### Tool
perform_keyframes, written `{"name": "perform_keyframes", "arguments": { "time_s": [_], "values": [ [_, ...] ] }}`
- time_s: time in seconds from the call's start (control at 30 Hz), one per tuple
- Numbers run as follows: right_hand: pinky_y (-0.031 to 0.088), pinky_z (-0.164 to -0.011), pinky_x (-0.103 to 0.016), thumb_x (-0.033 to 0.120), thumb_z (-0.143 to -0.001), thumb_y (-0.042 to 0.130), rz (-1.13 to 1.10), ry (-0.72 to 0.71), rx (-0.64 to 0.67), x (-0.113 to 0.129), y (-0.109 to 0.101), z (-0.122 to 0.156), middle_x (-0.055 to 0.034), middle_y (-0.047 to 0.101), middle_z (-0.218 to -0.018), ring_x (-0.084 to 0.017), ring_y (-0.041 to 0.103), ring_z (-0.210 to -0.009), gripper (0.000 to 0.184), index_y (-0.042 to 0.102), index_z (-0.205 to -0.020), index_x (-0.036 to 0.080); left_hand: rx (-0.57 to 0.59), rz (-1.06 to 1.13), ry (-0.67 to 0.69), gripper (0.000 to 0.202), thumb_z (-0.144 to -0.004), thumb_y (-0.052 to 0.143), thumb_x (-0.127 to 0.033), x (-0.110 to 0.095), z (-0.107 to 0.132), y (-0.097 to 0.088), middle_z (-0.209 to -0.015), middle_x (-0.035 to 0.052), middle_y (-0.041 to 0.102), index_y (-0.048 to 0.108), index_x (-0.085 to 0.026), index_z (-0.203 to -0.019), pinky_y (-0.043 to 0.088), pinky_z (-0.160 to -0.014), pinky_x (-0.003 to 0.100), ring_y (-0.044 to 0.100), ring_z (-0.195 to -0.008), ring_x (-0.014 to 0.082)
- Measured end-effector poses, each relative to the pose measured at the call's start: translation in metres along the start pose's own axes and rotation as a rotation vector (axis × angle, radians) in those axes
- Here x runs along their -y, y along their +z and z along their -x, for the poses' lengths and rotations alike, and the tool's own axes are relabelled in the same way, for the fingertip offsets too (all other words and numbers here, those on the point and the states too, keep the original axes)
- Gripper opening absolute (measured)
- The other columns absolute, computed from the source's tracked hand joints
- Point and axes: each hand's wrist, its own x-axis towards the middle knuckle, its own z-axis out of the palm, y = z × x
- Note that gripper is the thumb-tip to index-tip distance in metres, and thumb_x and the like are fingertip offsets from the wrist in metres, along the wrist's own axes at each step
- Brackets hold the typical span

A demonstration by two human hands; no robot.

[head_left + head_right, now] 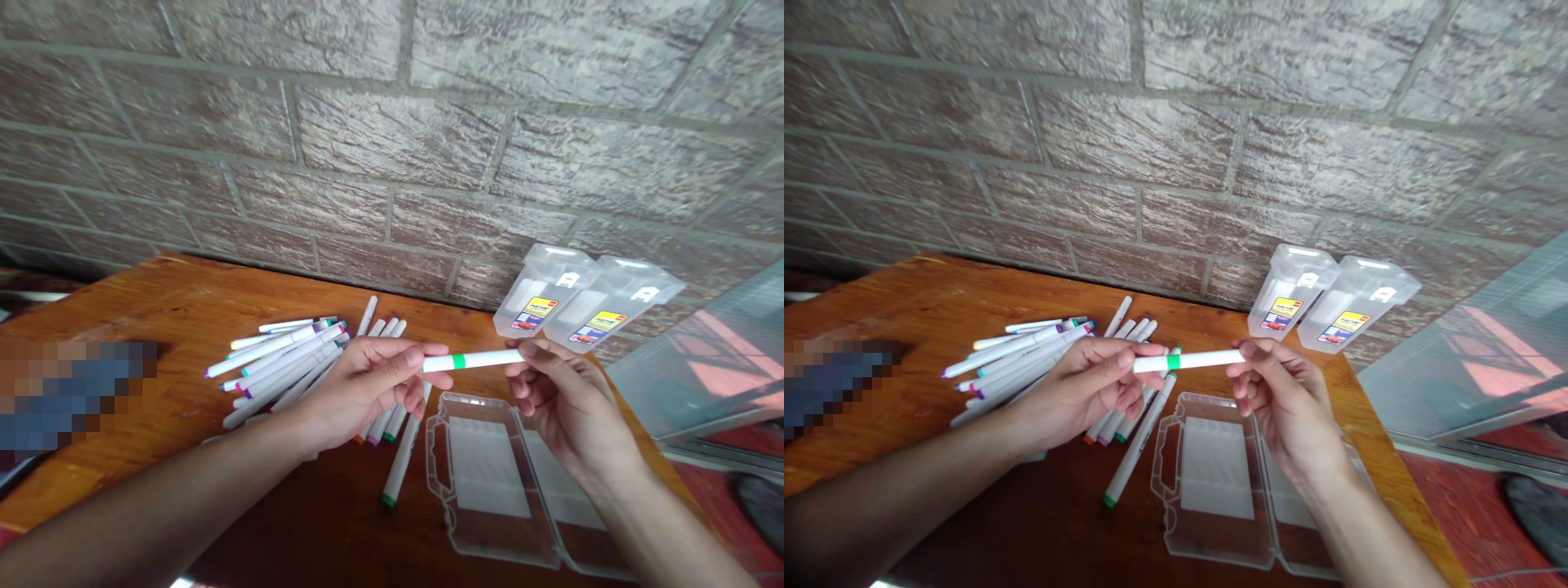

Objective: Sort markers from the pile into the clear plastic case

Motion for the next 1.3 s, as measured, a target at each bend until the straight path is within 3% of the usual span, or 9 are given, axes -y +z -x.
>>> {"name": "perform_keyframes", "arguments": {
  "time_s": [0.23, 0.73, 0.83, 1.0, 1.3],
  "values": [
    [0.047, -0.033, -0.014, 0.034, -0.063, 0.095, 0.011, -0.061, -0.012, 0.000, -0.003, 0.003, -0.0019, 0.072, -0.064, -0.008, 0.057, -0.044, 0.029, 0.080, -0.080, 0.015, -0.082, -0.110, 0.009, 0.025, -0.088, 0.079, -0.027, -0.001, -0.001, -0.001, -0.096, 0.0099, 0.082, 0.082, -0.021, -0.113, 0.053, -0.060, 0.018, 0.064, -0.061, 0.0064],
    [0.049, -0.038, -0.017, 0.033, -0.081, 0.086, 0.146, -0.239, 0.103, -0.004, -0.005, 0.004, -0.0022, 0.073, -0.067, -0.010, 0.060, -0.047, 0.016, 0.080, -0.081, 0.018, -0.218, -0.304, 0.083, 0.021, -0.085, 0.082, -0.029, 0.005, -0.007, -0.010, -0.089, 0.0057, 0.081, 0.083, -0.019, -0.103, 0.053, -0.058, 0.017, 0.065, -0.064, 0.0079],
    [0.049, -0.038, -0.017, 0.032, -0.083, 0.084, 0.169, -0.268, 0.143, -0.005, -0.006, 0.005, -0.0026, 0.074, -0.068, -0.010, 0.061, -0.048, 0.014, 0.080, -0.081, 0.019, -0.231, -0.334, 0.106, 0.018, -0.084, 0.082, -0.030, 0.005, -0.008, -0.009, -0.087, 0.0037, 0.080, 0.082, -0.019, -0.098, 0.053, -0.057, 0.016, 0.067, -0.068, 0.0088],
    [0.051, -0.040, -0.017, 0.033, -0.085, 0.083, 0.207, -0.277, 0.175, -0.005, -0.006, 0.007, -0.0029, 0.075, -0.070, -0.010, 0.062, -0.049, 0.014, 0.079, -0.081, 0.020, -0.241, -0.403, 0.108, 0.017, -0.081, 0.085, -0.030, 0.003, -0.007, -0.008, -0.077, -0.0004, 0.075, 0.080, -0.017, -0.093, 0.052, -0.056, 0.016, 0.063, -0.055, 0.0053],
    [0.051, -0.042, -0.019, 0.032, -0.086, 0.081, 0.317, -0.284, 0.236, -0.007, -0.007, 0.006, -0.0026, 0.074, -0.067, -0.012, 0.064, -0.050, 0.011, 0.078, -0.088, 0.021, -0.261, -0.431, 0.103, 0.019, -0.079, 0.085, -0.027, 0.002, -0.006, -0.006, -0.077, 0.0007, 0.074, 0.078, -0.014, -0.090, 0.053, -0.054, 0.017, 0.061, -0.057, 0.0071]
  ]
}}
